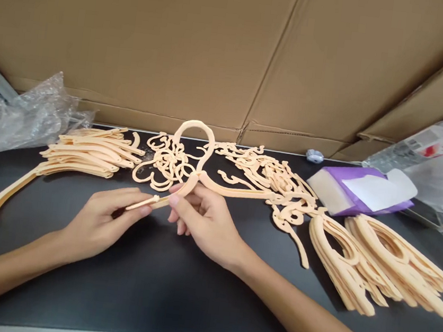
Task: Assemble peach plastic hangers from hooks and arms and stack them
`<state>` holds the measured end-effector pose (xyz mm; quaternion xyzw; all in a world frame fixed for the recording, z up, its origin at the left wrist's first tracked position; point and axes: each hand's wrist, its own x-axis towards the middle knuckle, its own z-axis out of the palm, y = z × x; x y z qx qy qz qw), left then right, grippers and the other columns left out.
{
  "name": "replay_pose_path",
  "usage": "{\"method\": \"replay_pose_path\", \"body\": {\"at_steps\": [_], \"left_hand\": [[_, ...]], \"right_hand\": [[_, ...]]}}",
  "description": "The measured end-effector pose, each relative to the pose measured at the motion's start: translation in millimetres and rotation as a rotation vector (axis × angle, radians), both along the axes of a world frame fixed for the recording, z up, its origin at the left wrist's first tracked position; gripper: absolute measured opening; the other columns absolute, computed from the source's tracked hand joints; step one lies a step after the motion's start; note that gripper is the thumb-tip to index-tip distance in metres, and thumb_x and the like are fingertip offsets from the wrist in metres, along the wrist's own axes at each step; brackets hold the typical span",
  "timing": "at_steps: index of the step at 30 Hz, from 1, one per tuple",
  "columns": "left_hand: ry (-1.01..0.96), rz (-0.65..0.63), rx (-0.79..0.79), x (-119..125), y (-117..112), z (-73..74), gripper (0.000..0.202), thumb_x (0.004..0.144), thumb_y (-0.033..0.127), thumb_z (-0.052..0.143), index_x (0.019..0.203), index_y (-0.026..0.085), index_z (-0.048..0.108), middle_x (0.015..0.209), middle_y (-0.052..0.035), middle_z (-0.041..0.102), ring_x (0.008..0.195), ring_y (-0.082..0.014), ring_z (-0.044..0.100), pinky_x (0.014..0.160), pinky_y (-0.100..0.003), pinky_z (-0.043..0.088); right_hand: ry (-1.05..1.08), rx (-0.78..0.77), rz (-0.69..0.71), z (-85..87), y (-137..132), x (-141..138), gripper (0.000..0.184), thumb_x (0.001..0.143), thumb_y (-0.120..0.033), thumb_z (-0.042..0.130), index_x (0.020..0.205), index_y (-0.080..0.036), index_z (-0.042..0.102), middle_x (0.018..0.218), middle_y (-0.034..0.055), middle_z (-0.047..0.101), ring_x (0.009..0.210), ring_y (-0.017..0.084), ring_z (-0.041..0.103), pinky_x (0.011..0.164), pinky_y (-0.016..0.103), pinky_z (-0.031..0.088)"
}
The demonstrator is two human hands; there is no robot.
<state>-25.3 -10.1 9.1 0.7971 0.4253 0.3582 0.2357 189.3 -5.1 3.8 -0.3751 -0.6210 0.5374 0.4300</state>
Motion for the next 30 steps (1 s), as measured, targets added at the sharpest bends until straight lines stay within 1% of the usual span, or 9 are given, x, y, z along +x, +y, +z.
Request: {"method": "replay_pose_path", "body": {"at_steps": [2, 4, 6, 8, 10, 13, 16, 20, 30], "left_hand": [[0.051, -0.028, 0.045, 0.6, -1.4, -3.1, 0.023, 0.098, 0.029, 0.055, 0.086, 0.019, 0.072, 0.065, 0.0023, 0.06, 0.056, -0.0102, 0.049, 0.058, -0.022, 0.042], [0.074, -0.023, 0.111, -1.7, -1.1, -5.7, 0.017, 0.096, 0.031, 0.061, 0.095, 0.019, 0.073, 0.072, 0.001, 0.064, 0.059, -0.0107, 0.053, 0.06, -0.022, 0.043], [0.081, -0.008, 0.175, -6.1, 0.5, -6.7, 0.017, 0.095, 0.031, 0.063, 0.101, 0.018, 0.073, 0.079, -0.0009, 0.068, 0.064, -0.0115, 0.057, 0.062, -0.023, 0.045], [0.086, 0.012, 0.231, -11.0, 3.0, -6.2, 0.017, 0.097, 0.028, 0.06, 0.101, 0.017, 0.072, 0.082, -0.0021, 0.069, 0.066, -0.0117, 0.058, 0.063, -0.022, 0.045], [0.108, 0.028, 0.251, -15.6, 5.8, -5.2, 0.016, 0.099, 0.024, 0.057, 0.094, 0.017, 0.07, 0.08, -0.0016, 0.068, 0.066, -0.011, 0.058, 0.062, -0.021, 0.044], [0.155, -0.027, 0.196, -20.2, 9.5, -5.4, 0.016, 0.098, 0.024, 0.059, 0.087, 0.018, 0.068, 0.077, 0.0005, 0.065, 0.062, -0.0094, 0.054, 0.058, -0.02, 0.041], [0.201, -0.115, 0.111, -21.6, 11.5, -8.1, 0.016, 0.1, 0.026, 0.057, 0.093, 0.021, 0.07, 0.08, 0.0012, 0.065, 0.062, -0.0088, 0.054, 0.06, -0.02, 0.041], [0.239, -0.173, 0.079, -21.7, 11.9, -11.4, 0.018, 0.102, 0.027, 0.055, 0.101, 0.022, 0.072, 0.087, -0.0008, 0.068, 0.072, -0.0107, 0.06, 0.067, -0.021, 0.044], [0.24, -0.161, 0.112, -23.7, 12.7, -12.3, 0.018, 0.102, 0.024, 0.055, 0.098, 0.019, 0.072, 0.085, -0.0002, 0.066, 0.074, -0.0098, 0.061, 0.069, -0.02, 0.044]], "right_hand": [[0.081, -0.081, 0.02, 1.9, 1.4, -0.2, 0.036, 0.09, -0.052, 0.067, 0.1, -0.017, 0.064, 0.068, -0.0017, 0.065, 0.05, 0.009, 0.057, 0.049, 0.024, 0.05], [0.111, -0.105, -0.02, 2.9, 2.1, 0.3, 0.038, 0.088, -0.054, 0.07, 0.093, -0.017, 0.064, 0.069, -0.0006, 0.066, 0.052, 0.011, 0.061, 0.05, 0.025, 0.052], [0.118, -0.107, -0.077, 2.7, 2.6, 1.4, 0.038, 0.086, -0.053, 0.073, 0.09, -0.017, 0.065, 0.068, 0.0002, 0.067, 0.054, 0.012, 0.063, 0.052, 0.026, 0.054], [0.114, -0.107, -0.134, 1.8, 3.5, 3.2, 0.037, 0.083, -0.052, 0.076, 0.088, -0.017, 0.065, 0.067, 0.0003, 0.067, 0.054, 0.013, 0.064, 0.052, 0.026, 0.056], [0.119, -0.102, -0.193, 0.9, 5.2, 5.5, 0.037, 0.08, -0.05, 0.079, 0.088, -0.016, 0.066, 0.065, 0.0, 0.067, 0.053, 0.013, 0.065, 0.051, 0.027, 0.056], [0.136, -0.107, -0.248, -0.4, 8.4, 9.0, 0.036, 0.077, -0.045, 0.082, 0.088, -0.016, 0.064, 0.066, 0.0005, 0.069, 0.055, 0.014, 0.067, 0.054, 0.028, 0.059], [0.133, -0.158, -0.235, -2.0, 10.6, 11.0, 0.036, 0.076, -0.045, 0.082, 0.088, -0.017, 0.062, 0.069, 0.0021, 0.072, 0.06, 0.017, 0.071, 0.059, 0.03, 0.062], [0.127, -0.208, -0.198, -4.3, 11.4, 11.8, 0.034, 0.077, -0.044, 0.08, 0.088, -0.017, 0.061, 0.07, 0.0027, 0.072, 0.061, 0.017, 0.072, 0.062, 0.032, 0.063], [0.17, -0.214, -0.201, -7.3, 13.6, 13.3, 0.032, 0.076, -0.04, 0.079, 0.088, -0.018, 0.06, 0.069, 0.0012, 0.07, 0.064, 0.017, 0.07, 0.062, 0.03, 0.06]]}}
